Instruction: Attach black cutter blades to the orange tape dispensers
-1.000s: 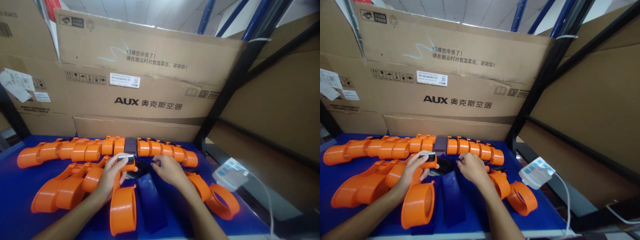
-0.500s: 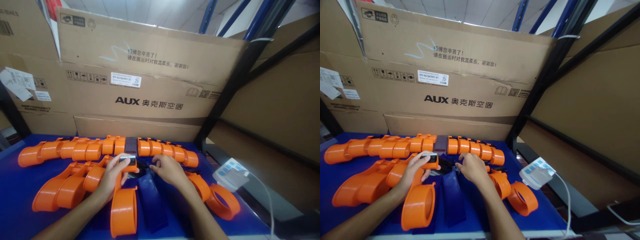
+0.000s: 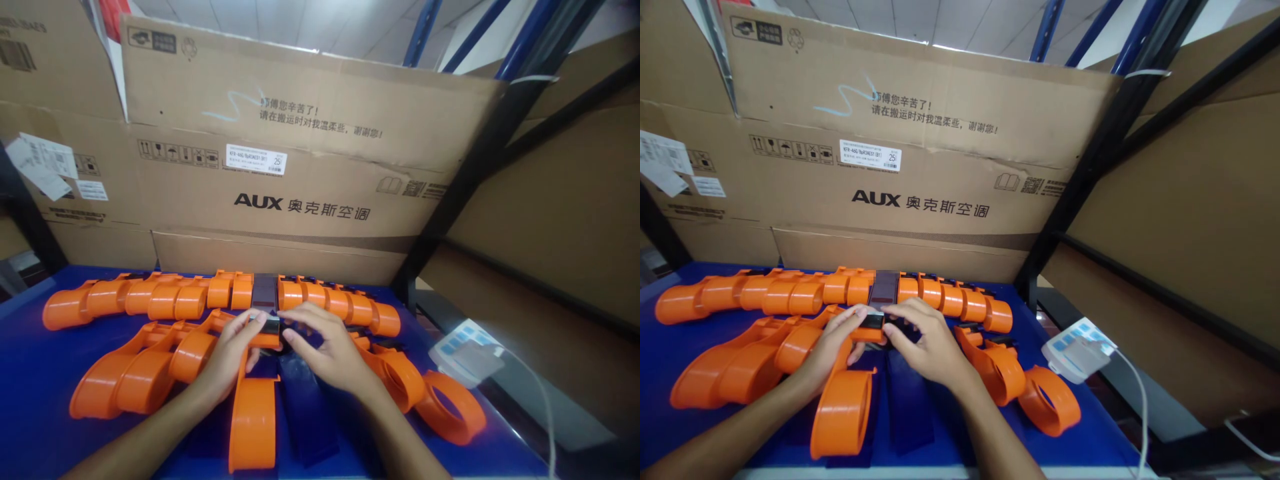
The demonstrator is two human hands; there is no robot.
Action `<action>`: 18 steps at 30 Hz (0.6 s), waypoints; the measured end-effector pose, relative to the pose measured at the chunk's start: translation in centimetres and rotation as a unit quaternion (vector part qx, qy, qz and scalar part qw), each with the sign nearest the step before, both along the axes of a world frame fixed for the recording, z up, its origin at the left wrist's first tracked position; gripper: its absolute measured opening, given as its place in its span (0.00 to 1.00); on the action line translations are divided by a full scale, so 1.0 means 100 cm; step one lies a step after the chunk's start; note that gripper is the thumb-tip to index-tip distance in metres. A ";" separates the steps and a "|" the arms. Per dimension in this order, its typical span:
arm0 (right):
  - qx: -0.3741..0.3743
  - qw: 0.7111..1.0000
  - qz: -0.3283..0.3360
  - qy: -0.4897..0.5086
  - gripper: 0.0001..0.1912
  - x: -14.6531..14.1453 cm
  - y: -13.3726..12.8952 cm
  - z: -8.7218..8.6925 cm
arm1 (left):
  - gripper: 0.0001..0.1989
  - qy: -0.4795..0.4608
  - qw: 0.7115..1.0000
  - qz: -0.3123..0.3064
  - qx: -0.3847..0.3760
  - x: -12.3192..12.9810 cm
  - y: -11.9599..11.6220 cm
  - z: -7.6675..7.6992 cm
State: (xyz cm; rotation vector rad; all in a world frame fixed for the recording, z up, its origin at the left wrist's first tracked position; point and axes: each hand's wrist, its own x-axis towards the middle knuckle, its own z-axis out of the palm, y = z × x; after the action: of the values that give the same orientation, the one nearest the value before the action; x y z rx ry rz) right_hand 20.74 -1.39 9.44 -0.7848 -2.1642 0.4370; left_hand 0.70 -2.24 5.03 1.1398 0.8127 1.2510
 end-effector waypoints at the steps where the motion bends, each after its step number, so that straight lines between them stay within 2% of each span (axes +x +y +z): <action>1: -0.001 1.000 0.021 -0.003 0.15 -0.002 -0.002 0.000 | 0.22 -0.005 1.000 0.007 0.000 0.001 -0.001 0.001; 3: -0.003 0.999 0.038 -0.007 0.17 -0.004 -0.003 -0.001 | 0.23 -0.012 1.000 0.024 -0.007 0.003 -0.002 0.003; 14: 0.022 1.000 0.013 -0.005 0.15 -0.004 0.001 -0.008 | 0.25 -0.025 0.998 0.047 -0.031 0.005 -0.004 0.006; 18: 0.035 0.999 -0.019 0.005 0.14 -0.004 0.001 -0.009 | 0.27 -0.043 0.997 0.049 -0.033 0.002 0.000 0.004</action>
State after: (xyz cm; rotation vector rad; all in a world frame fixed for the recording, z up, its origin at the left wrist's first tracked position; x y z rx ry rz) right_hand 20.30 -1.33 8.56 -0.7817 -2.1395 0.3423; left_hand 0.87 -2.20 5.44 0.9969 0.8484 1.3359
